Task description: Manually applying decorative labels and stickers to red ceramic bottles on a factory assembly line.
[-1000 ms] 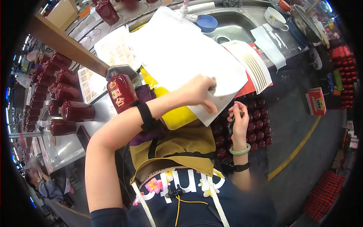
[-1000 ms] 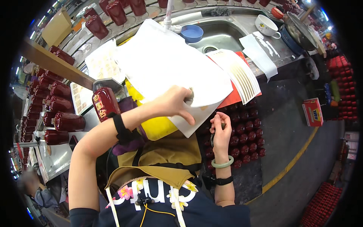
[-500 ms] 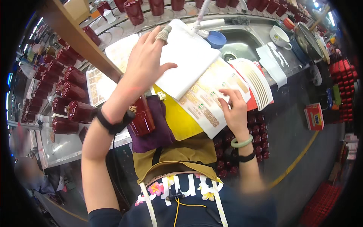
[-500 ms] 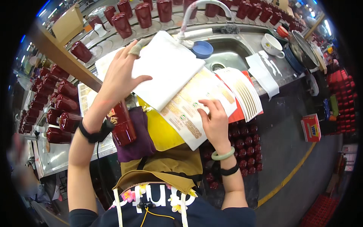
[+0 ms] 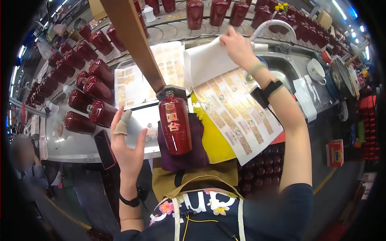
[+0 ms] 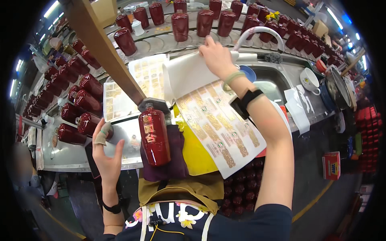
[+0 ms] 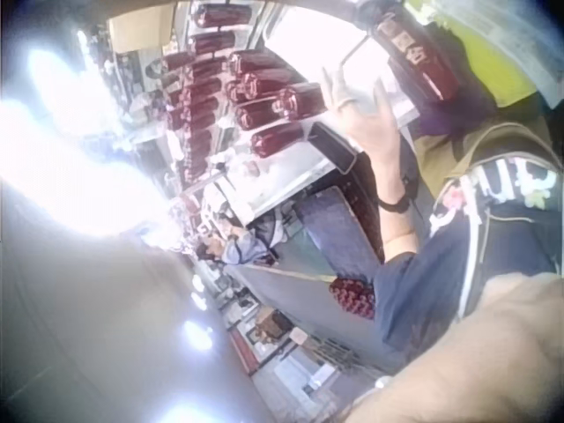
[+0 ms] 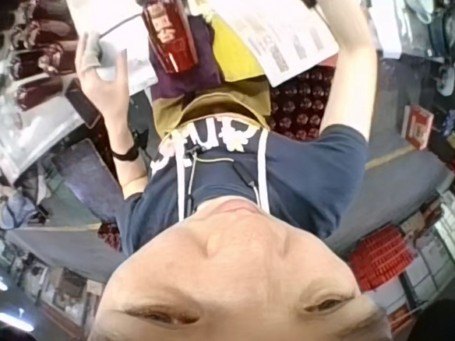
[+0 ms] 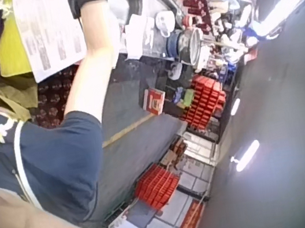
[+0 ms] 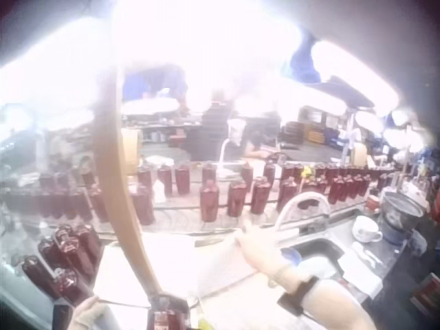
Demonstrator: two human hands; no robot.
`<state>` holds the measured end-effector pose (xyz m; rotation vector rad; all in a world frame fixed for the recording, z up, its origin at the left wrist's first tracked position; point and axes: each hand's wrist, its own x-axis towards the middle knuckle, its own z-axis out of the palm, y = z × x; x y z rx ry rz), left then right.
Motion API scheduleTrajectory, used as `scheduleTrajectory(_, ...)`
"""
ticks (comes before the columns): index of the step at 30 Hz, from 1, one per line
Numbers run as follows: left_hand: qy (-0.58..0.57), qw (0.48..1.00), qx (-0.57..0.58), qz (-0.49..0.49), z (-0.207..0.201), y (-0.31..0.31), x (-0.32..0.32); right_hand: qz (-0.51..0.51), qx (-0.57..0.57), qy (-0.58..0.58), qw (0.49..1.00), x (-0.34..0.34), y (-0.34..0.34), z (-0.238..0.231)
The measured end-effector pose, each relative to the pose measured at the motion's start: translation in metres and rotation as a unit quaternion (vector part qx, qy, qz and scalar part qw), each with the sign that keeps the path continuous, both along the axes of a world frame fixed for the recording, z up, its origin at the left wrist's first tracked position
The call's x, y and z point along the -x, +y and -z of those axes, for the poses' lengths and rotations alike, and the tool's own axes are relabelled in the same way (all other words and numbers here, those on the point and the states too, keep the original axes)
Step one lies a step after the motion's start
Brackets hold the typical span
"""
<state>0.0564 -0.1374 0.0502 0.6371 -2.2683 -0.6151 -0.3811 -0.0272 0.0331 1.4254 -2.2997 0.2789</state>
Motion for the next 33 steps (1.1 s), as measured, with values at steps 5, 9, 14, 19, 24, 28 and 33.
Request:
scheduleTrajectory(5,0.032,0.999,-0.020,-0.018,0.003,0.002,0.001,0.067,0.024,0.043,0.997,0.024,-0.103,0.036)
scheduleTrajectory(9,0.022,0.999,-0.026,-0.028,0.006,0.003,-0.004,0.169,-0.009,-0.044,0.984,0.050,-0.111,0.112)
scheduleTrajectory(14,0.001,0.998,-0.041,-0.047,0.022,-0.001,-0.013,0.031,-0.006,-0.222,0.975,0.035,-0.085,0.117)
scheduleTrajectory(19,0.000,0.998,-0.045,-0.033,0.031,-0.010,-0.008,-0.075,0.011,-0.349,0.934,0.023,0.034,0.063)
scheduleTrajectory(24,0.007,0.998,-0.052,-0.037,0.037,-0.005,-0.003,0.245,0.050,-0.644,0.723,0.088,0.144,0.080)
scheduleTrajectory(28,0.018,0.997,-0.069,-0.032,0.031,0.008,0.001,0.368,0.168,-0.641,0.652,0.146,0.187,0.152)
scheduleTrajectory(33,0.050,0.995,-0.086,-0.018,0.028,0.010,0.000,0.429,0.114,-0.567,0.694,0.202,0.266,0.192)
